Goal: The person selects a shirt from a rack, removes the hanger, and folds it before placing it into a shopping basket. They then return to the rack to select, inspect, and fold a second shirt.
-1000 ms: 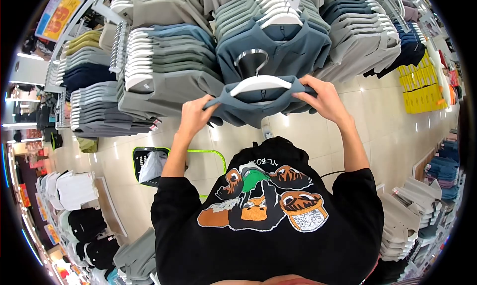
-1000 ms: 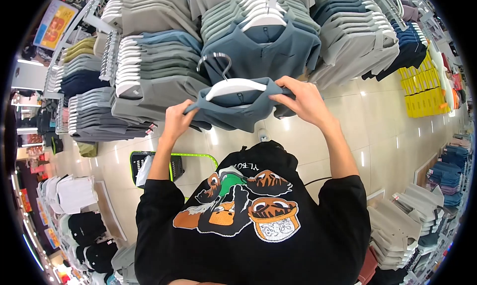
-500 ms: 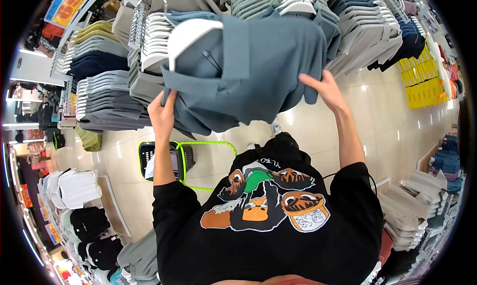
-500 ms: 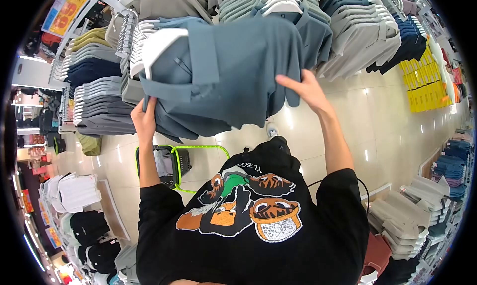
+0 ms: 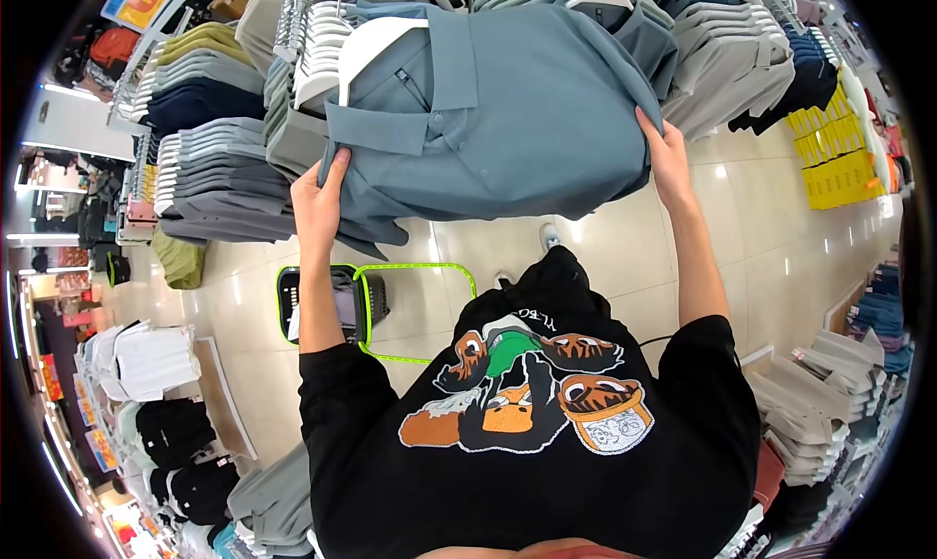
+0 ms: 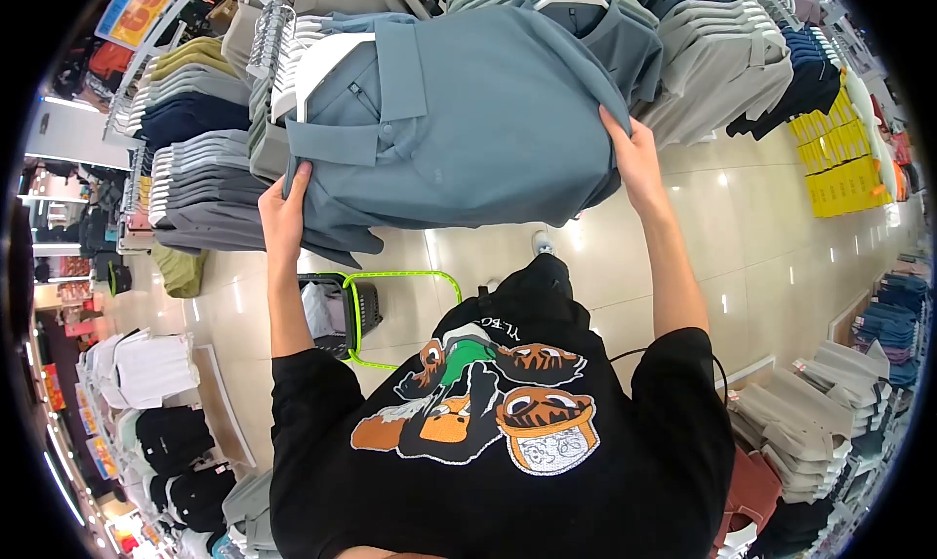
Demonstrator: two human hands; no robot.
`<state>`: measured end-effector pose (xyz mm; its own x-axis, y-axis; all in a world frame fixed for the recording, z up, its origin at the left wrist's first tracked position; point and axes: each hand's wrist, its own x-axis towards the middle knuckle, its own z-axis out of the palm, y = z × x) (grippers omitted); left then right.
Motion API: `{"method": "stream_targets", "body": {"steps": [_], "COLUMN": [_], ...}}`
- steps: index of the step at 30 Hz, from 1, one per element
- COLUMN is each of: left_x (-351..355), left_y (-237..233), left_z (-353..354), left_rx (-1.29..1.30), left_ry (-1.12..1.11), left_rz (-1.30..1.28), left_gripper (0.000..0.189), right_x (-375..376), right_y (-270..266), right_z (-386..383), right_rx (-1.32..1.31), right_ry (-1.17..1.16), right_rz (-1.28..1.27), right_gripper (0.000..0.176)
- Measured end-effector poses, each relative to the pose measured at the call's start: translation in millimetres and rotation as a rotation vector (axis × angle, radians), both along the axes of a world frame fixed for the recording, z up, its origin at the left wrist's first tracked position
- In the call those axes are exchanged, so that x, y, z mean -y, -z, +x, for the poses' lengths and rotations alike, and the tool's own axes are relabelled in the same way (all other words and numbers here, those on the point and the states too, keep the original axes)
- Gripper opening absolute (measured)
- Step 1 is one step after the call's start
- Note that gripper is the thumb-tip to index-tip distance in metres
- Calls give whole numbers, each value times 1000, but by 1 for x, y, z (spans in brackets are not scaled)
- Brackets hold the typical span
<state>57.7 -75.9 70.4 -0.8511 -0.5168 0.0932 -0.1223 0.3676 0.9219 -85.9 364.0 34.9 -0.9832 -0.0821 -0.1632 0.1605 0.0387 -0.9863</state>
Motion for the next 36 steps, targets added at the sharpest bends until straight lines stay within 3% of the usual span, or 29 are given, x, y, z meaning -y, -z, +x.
{"method": "stream_targets", "body": {"steps": [4, 7, 8, 12, 15, 18, 22, 25, 27, 36], "left_x": [-7, -10, -10, -10, -13, -14, -24, -18, -15, -11], "left_y": [-9, -12, -11, -11, -12, -6, -7, -2, -1, -7], "left_z": [10, 9, 10, 10, 6, -1, 2, 5, 7, 6], "left_rx": [21, 4, 11, 11, -4, -15, -25, 5, 11, 15], "left_ry": [-13, -10, -9, 5, 16, 40, 56, 56, 55, 88], "left_rz": [13, 50, 50, 89, 111, 109, 93, 83, 92, 105], "left_gripper": [41, 41, 41, 40, 40, 40, 42, 42, 42, 40], "right_x": [-6, 6, 15, 24, 35, 54, 67, 70, 64, 39], "right_y": [-5, -18, -26, -27, -29, -45, -41, -38, -29, -28], "right_z": [18, 39, 44, 53, 58, 70, 68, 71, 69, 67], "right_rx": [155, 117, 124, 100, 212, 201, 118, 61, 39, -12], "right_ry": [-61, -392, -391, -351, -255, -247, -309, -185, -91, -157], "right_rz": [-64, 63, 62, -65, -321, -363, -238, -230, -243, -43], "right_gripper": [70, 84, 84, 75, 67, 70, 74, 76, 72, 53]}}
